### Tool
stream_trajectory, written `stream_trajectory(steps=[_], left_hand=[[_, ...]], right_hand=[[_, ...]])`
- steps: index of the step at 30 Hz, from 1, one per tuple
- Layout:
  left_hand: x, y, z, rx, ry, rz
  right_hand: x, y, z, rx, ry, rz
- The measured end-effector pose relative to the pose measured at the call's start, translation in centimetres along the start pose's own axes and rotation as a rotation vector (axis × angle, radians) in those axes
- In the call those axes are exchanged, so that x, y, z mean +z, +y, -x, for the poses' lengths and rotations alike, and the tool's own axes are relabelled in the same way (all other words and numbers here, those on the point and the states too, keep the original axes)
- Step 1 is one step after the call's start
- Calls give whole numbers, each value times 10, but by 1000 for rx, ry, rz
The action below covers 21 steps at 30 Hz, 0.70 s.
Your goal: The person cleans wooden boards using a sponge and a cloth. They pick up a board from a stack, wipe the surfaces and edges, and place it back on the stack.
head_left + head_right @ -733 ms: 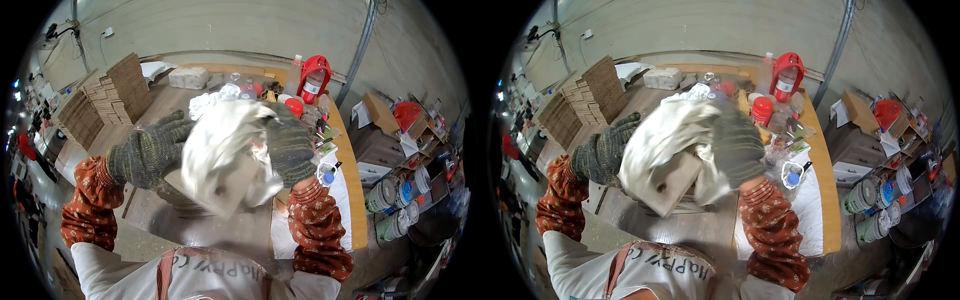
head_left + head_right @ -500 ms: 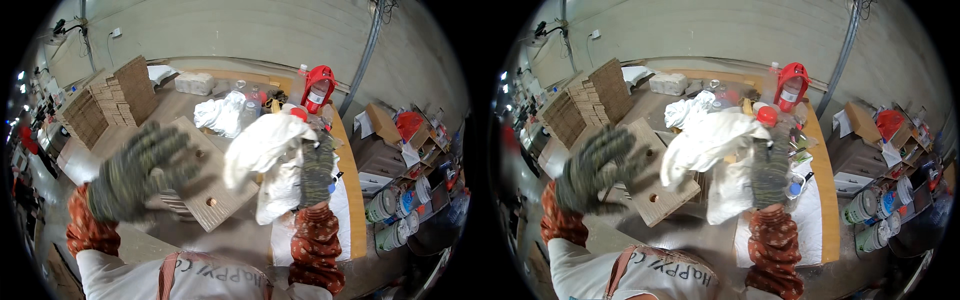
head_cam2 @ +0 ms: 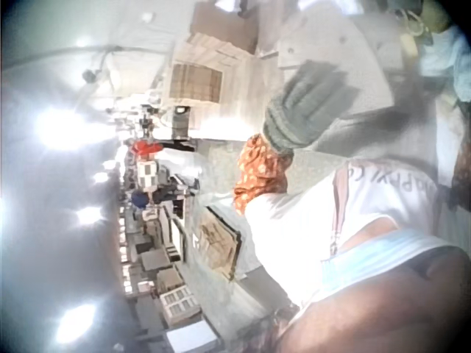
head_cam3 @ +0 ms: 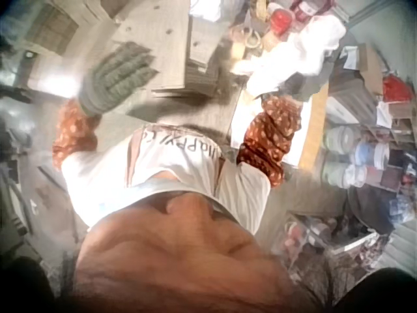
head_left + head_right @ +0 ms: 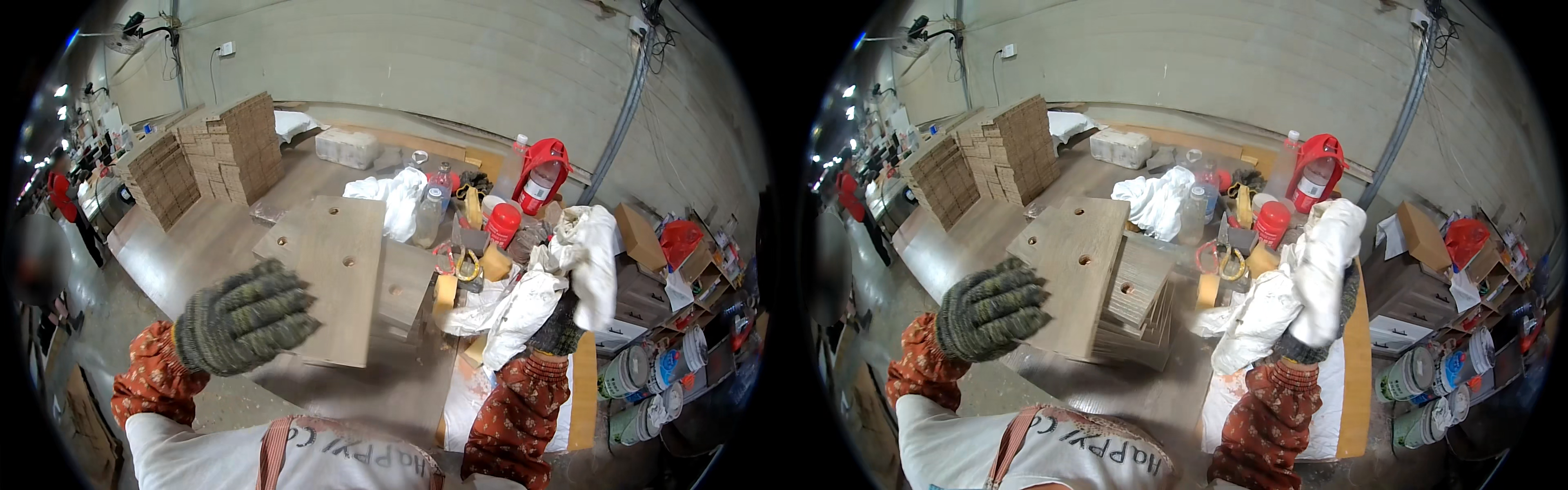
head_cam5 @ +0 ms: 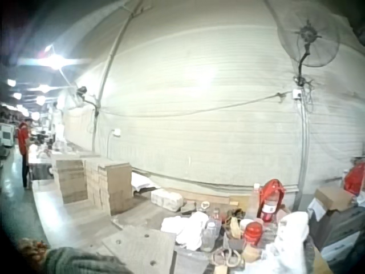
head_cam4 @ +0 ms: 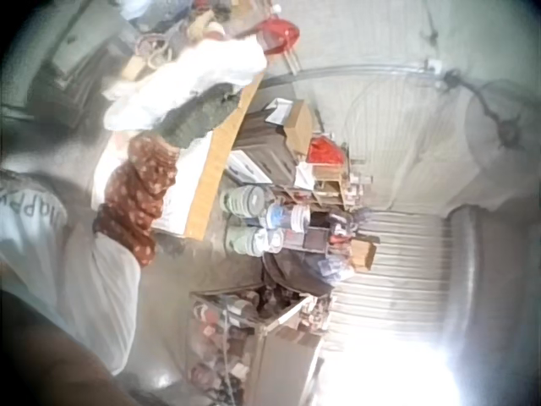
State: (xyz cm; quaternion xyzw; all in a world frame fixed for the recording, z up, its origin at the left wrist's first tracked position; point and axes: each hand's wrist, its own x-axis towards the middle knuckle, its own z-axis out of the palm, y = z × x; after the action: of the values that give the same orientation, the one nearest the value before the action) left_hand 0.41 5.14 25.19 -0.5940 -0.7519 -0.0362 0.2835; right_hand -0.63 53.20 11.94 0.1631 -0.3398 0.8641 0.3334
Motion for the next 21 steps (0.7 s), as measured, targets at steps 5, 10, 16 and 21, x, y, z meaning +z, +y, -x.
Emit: stream_trajectory(steps=[5,10,16,21], left_hand=[[-9,28,-11,-218,-132,-237],[11,16,-12,-264,-102,-238],[3,10,8,-249,88,-18],[11,10,33,-143,148,-26]], right_hand=[[106,29,15,-219,51,489],[249,69,50,-452,-602,879],[271,87,34,-389,-1135,1737],[207,97,-41,-739,-807,1702]])
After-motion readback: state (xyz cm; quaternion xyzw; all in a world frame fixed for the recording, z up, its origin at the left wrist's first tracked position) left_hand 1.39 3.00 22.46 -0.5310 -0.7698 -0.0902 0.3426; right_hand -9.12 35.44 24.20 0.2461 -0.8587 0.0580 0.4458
